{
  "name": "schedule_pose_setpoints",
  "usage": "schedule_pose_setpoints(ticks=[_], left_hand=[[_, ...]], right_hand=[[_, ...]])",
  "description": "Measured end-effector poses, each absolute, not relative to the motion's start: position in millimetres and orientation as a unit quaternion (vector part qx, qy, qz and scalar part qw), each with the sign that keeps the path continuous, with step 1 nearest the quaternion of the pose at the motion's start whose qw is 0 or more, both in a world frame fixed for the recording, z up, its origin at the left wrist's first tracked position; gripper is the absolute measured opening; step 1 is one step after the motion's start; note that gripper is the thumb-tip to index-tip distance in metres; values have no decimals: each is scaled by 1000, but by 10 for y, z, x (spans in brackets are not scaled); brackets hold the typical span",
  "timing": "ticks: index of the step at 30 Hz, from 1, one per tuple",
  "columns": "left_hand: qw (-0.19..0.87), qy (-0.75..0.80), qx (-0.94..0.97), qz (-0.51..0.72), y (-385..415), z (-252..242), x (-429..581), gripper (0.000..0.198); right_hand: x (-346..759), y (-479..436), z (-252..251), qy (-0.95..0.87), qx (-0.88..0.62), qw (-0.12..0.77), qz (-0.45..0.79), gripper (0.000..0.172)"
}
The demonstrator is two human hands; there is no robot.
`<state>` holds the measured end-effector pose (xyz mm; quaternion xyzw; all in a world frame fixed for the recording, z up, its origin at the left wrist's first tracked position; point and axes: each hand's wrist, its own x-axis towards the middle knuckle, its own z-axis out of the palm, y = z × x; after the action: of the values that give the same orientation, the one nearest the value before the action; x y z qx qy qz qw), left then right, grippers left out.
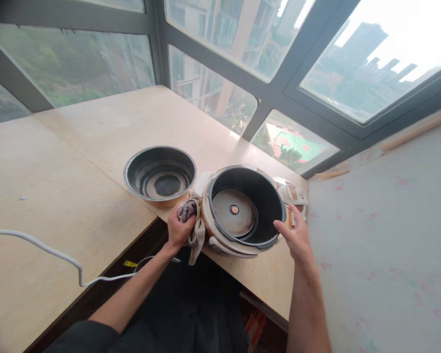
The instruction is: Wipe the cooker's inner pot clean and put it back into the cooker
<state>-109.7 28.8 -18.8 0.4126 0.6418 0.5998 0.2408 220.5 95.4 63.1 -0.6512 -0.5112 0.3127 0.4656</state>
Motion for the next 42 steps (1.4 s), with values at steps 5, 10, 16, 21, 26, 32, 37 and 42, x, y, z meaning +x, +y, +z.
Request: schedule_pose_setpoints(ticks=[5,10,16,21,26,32,37,42], left_hand=[[215,635,430,604,326,-77,-1203,51],[217,625,442,606,309,-50,-1229,53],[228,648,382,619,213,-183,-1096,52],[211,651,347,641,-11,-567,-885,54],[189,645,382,634,-322,-823,-725,52],[136,567,532,614,-560,-647,-583,37],[122,581,543,595,-487,-434,-563,36],[29,555,528,642,-285,-422,-580,37]], right_hand=[[2197,1004,727,-500,-639,434,391,82],[2199,985,747,-501,-641,422,400,81],[2184,858,729,-469,-695,400,370,98],[2089,795,711,-461,-691,433,350,101],[2015,753,664,-460,-674,465,343,100],[1926,669,607,-422,-670,506,342,107],[1842,623,521,-435,-654,533,314,92],[1622,584,461,-375,-629,606,311,87]])
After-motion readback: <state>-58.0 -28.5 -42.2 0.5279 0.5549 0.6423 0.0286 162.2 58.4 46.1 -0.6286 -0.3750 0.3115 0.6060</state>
